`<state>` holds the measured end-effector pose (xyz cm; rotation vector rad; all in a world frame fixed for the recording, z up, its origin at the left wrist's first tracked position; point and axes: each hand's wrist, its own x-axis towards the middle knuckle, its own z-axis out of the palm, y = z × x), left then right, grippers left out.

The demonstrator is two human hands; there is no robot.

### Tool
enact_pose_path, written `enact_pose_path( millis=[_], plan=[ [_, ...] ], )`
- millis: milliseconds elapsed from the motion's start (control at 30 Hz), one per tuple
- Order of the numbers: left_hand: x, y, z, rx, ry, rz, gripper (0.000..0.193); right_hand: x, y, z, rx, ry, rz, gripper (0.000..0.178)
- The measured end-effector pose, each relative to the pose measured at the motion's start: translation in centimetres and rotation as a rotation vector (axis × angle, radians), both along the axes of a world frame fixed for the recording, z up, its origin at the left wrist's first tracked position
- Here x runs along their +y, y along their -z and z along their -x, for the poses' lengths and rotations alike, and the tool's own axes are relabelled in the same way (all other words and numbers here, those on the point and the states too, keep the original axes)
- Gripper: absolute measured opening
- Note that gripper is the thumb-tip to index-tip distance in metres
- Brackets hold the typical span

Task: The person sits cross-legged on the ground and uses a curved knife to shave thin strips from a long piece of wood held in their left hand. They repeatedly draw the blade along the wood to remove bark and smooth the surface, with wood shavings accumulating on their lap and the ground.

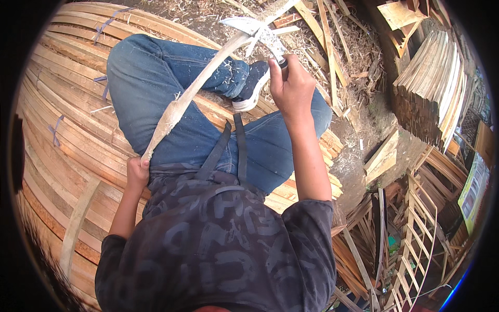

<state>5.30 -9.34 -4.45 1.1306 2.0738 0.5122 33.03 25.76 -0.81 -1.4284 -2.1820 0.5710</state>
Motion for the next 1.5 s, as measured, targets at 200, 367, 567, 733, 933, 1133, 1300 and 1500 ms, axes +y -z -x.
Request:
enact_pose_path(
  millis=[200, 367, 567, 733, 933, 1133, 1300, 1500],
  plan=[
    [-0.5, 0.5, -0.1, 0.041, 0.012, -0.015, 0.08, 0.7, 0.0, -0.8, -0.01, -0.11, -0.096, 0.02],
    [-0.1, 0.6, 0.5, 0.044, 0.028, 0.0, 0.081, -0.7, 0.1, -0.5, -0.003, -0.329, -0.165, 0.021],
    [0.7, -0.4, 0.2, -0.002, 0.014, 0.01, 0.081, -0.9, 0.5, -1.0, -0.011, -0.334, -0.138, 0.019],
    [0.6, -0.1, 0.2, 0.005, 0.019, -0.048, 0.08, 3.5, 0.2, -2.3, 0.11, 0.223, -0.036, 0.022],
    [0.5, 0.1, 0.0, 0.035, 0.029, -0.049, 0.08, -2.4, -0.6, -0.9, -0.116, -0.446, -0.074, 0.029],
    [0.1, 0.5, 0.9, -0.141, -0.007, -0.008, 0.083, -4.4, 1.1, -1.4, 0.05, -0.158, 0.148, 0.024],
    [0.3, 0.6, 2.8, -0.394, -0.001, 0.126, 0.081, -8.3, 1.7, 0.6, 0.243, -0.045, 0.257, 0.022],
    [1.2, 0.2, 3.1, -0.454, -0.015, 0.162, 0.081, -5.0, 0.0, 0.1, 0.031, -0.027, -0.032, 0.032]
  ],
)
